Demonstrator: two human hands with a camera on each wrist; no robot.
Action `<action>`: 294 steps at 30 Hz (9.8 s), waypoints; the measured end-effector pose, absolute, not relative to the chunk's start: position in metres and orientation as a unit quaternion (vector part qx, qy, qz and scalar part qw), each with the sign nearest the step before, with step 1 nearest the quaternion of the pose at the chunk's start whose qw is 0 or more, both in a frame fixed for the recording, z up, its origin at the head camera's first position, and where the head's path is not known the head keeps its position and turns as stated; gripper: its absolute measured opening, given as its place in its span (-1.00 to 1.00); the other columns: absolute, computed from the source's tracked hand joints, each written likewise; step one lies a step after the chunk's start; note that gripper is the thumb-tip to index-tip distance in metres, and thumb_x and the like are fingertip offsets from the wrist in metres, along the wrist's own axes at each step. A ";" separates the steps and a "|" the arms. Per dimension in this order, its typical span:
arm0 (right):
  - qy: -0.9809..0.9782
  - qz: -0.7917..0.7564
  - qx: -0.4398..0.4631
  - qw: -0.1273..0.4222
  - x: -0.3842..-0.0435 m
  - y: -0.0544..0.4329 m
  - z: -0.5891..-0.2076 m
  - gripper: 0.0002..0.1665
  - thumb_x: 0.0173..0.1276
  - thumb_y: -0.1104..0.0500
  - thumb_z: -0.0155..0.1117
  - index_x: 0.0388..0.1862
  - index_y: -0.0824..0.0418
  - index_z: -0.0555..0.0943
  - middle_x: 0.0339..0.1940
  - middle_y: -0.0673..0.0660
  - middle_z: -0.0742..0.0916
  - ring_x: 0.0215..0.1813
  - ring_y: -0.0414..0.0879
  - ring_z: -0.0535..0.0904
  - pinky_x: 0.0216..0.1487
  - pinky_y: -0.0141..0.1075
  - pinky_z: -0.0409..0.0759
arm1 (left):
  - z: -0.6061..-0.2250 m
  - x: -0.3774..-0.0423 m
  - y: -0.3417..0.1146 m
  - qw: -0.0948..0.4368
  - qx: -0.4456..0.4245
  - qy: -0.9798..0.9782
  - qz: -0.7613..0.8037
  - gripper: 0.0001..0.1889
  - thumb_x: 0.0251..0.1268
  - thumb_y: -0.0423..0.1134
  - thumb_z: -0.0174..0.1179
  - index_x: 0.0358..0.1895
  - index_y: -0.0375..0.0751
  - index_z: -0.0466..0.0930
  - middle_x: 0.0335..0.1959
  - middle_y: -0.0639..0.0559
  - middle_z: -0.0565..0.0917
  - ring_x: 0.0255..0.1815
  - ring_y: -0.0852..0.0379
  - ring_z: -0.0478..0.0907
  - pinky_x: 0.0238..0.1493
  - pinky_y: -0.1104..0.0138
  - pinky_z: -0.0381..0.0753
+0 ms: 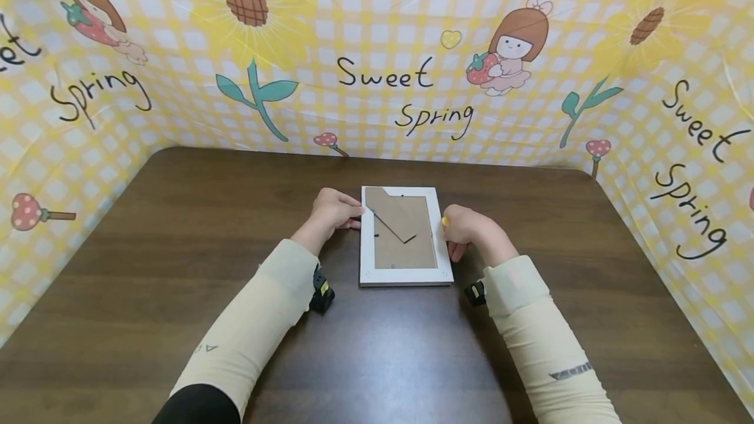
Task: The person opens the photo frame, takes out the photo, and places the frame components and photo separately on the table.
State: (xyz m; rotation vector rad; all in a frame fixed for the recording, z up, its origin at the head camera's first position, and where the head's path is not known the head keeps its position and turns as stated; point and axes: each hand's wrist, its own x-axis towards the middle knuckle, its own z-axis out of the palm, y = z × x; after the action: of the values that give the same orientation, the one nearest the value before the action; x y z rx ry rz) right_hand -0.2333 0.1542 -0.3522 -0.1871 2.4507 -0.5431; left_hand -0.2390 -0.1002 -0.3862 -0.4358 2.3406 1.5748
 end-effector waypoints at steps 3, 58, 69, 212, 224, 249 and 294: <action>0.930 -0.198 -0.065 0.303 -0.232 0.154 -0.353 -0.90 0.43 0.39 -0.01 -0.28 0.35 0.47 -0.64 0.17 0.75 -0.62 -0.13 0.70 -0.52 -0.33 0.50 | -0.387 -0.239 -0.100 0.138 -0.149 0.814 0.545 -0.77 0.31 -0.33 0.30 -0.03 -0.37 0.71 -0.07 -0.29 0.73 -0.59 0.28 0.66 -0.51 0.51 0.58; 0.269 -0.962 0.031 -0.037 -0.213 0.090 -0.375 -0.26 0.58 -0.11 -0.32 -0.86 0.11 0.18 -0.91 -0.03 0.25 -0.82 -0.15 0.08 -0.51 -0.26 0.18 | -0.385 -0.164 -0.084 0.090 -0.118 0.838 0.525 -0.58 0.37 -0.25 0.21 0.24 -0.33 0.52 -0.28 -0.14 0.71 -0.41 0.09 0.62 -0.19 0.27 0.53; 0.248 -0.968 0.027 -0.023 -0.215 0.088 -0.385 -0.28 0.56 -0.06 -0.31 -0.89 0.12 0.15 -0.94 -0.02 0.24 -0.85 -0.15 0.05 -0.55 -0.27 0.19 | -0.392 -0.162 -0.086 0.088 -0.107 0.854 0.502 -0.62 0.29 -0.35 0.26 0.16 -0.33 0.60 -0.24 -0.12 0.71 -0.29 0.09 0.57 -0.19 0.29 0.53; 0.338 -0.940 -0.027 -0.033 -0.214 0.078 -0.358 -0.35 0.58 0.09 -0.18 -0.83 0.06 0.16 -0.91 -0.08 0.25 -0.79 -0.22 0.10 -0.53 -0.35 0.18 | -0.392 -0.158 -0.094 0.130 -0.095 0.843 0.512 -0.63 0.33 -0.30 0.27 0.19 -0.25 0.63 -0.17 -0.11 0.71 -0.24 0.10 0.57 -0.19 0.35 0.50; 0.407 -0.910 -0.048 -0.056 -0.218 0.105 -0.339 -0.63 0.61 0.02 -0.10 -0.42 0.15 0.39 -0.78 0.00 0.40 -0.69 -0.17 0.27 -0.55 -0.39 0.29 | -0.380 -0.155 -0.101 0.165 -0.107 0.817 0.543 -0.65 0.45 -0.20 0.16 0.20 -0.24 0.57 -0.06 -0.15 0.69 -0.41 0.13 0.65 -0.38 0.39 0.55; 0.879 -0.427 0.045 0.209 -0.271 0.177 -0.335 -0.49 0.60 0.14 -0.04 0.43 0.29 0.36 0.39 0.30 0.46 0.05 0.01 0.54 -0.20 -0.30 0.39 | -0.383 -0.131 -0.100 0.159 -0.101 0.807 0.560 -0.81 0.31 -0.37 0.28 -0.08 -0.38 0.66 -0.33 -0.15 0.73 -0.53 0.18 0.66 -0.33 0.37 0.66; 0.856 -0.420 0.072 0.293 -0.276 0.171 -0.357 -0.84 0.53 0.27 0.06 -0.03 0.29 0.32 -0.55 0.07 0.66 -0.56 -0.18 0.69 -0.41 -0.34 0.46 | -0.379 -0.162 -0.111 0.171 -0.077 0.830 0.526 -0.79 0.23 -0.39 0.31 -0.10 -0.40 0.70 -0.45 -0.04 0.69 -0.60 0.22 0.59 -0.54 0.44 0.42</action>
State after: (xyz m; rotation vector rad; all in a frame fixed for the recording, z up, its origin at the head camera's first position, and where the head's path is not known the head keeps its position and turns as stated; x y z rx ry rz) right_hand -0.2761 0.1711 -0.3566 0.1928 2.2788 -1.1194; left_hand -0.1615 -0.1106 -0.3792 -0.2185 2.3553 1.4934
